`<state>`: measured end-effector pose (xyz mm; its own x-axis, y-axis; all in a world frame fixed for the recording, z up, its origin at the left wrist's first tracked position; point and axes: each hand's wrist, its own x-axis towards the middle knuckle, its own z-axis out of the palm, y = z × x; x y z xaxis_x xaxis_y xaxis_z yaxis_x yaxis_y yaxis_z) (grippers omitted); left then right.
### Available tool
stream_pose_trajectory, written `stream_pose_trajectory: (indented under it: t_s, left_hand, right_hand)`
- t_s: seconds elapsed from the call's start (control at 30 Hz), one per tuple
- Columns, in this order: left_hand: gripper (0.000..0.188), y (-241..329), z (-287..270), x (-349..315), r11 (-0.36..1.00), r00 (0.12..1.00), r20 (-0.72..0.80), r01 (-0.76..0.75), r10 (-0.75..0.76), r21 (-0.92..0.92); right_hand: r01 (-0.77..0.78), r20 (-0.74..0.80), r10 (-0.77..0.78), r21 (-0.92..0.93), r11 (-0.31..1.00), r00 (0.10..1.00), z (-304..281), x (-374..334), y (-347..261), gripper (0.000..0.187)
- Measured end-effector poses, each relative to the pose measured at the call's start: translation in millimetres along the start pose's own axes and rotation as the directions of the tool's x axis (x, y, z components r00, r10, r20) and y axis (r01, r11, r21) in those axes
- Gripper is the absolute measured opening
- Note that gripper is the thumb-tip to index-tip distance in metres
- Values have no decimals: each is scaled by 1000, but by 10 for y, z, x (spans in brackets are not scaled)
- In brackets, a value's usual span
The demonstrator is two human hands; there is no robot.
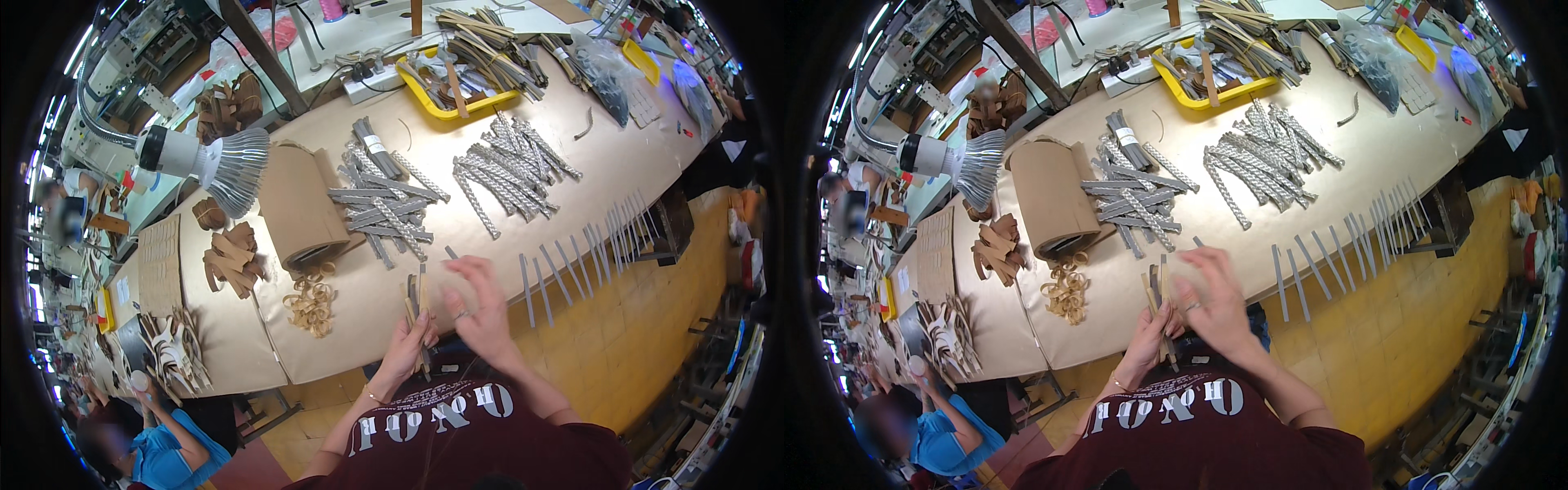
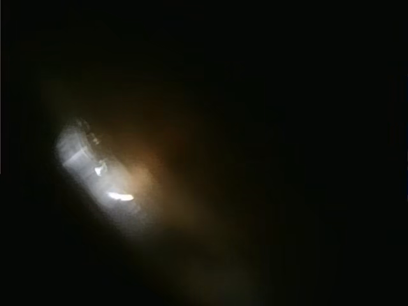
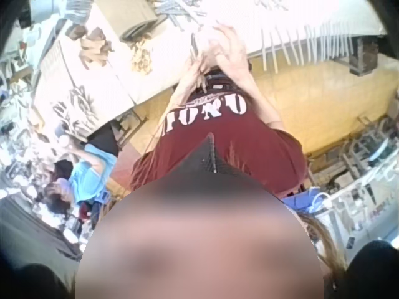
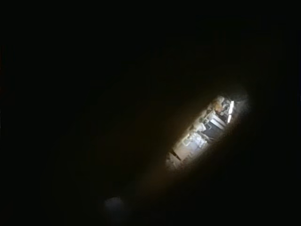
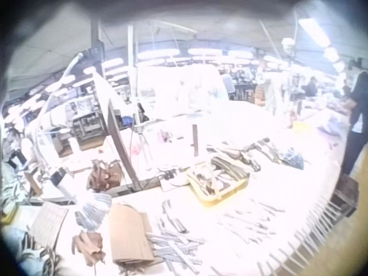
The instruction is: The person repeatedly picks up small rubber bands and silver braided cords from a workbench, threads the bands onto the cords, and places the finished pieces into a row of upright slots. The person also moves aside a yellow tray and other items to access materials.
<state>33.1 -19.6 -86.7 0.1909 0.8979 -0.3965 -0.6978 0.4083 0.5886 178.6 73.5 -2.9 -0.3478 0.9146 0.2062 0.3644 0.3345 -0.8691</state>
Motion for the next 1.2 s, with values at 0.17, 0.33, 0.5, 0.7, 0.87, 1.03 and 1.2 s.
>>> stream_pose_trajectory:
  t_s: [0.17,0.33,0.5,0.7,0.87,1.03,1.2]
  left_hand:
    - [25,155,60,-115,998,969,-239,-56,58,13]
    - [30,446,44,-25,976,966,-197,-190,167,-103]
    - [28,457,117,119,982,943,-275,-179,188,59]
    - [26,370,220,176,995,962,-253,-104,100,-1]
    - [26,356,211,208,991,949,-289,-129,129,20]
    - [25,434,259,230,988,940,-305,-155,152,14]
    - [26,451,505,390,977,930,-303,-185,209,106]
  right_hand:
    - [-97,79,171,-565,819,982,-178,-134,370,36]
    - [-205,58,279,-540,816,959,-70,-296,516,23]
    - [-199,-17,239,-613,765,971,-3,-337,467,23]
    - [-177,-120,132,-567,804,984,28,-420,522,21]
    - [-229,-126,191,-526,819,973,18,-495,618,13]
    - [-251,-166,187,-613,749,968,-85,-396,574,7]
    - [-310,-156,282,-205,928,947,-219,-17,370,8]
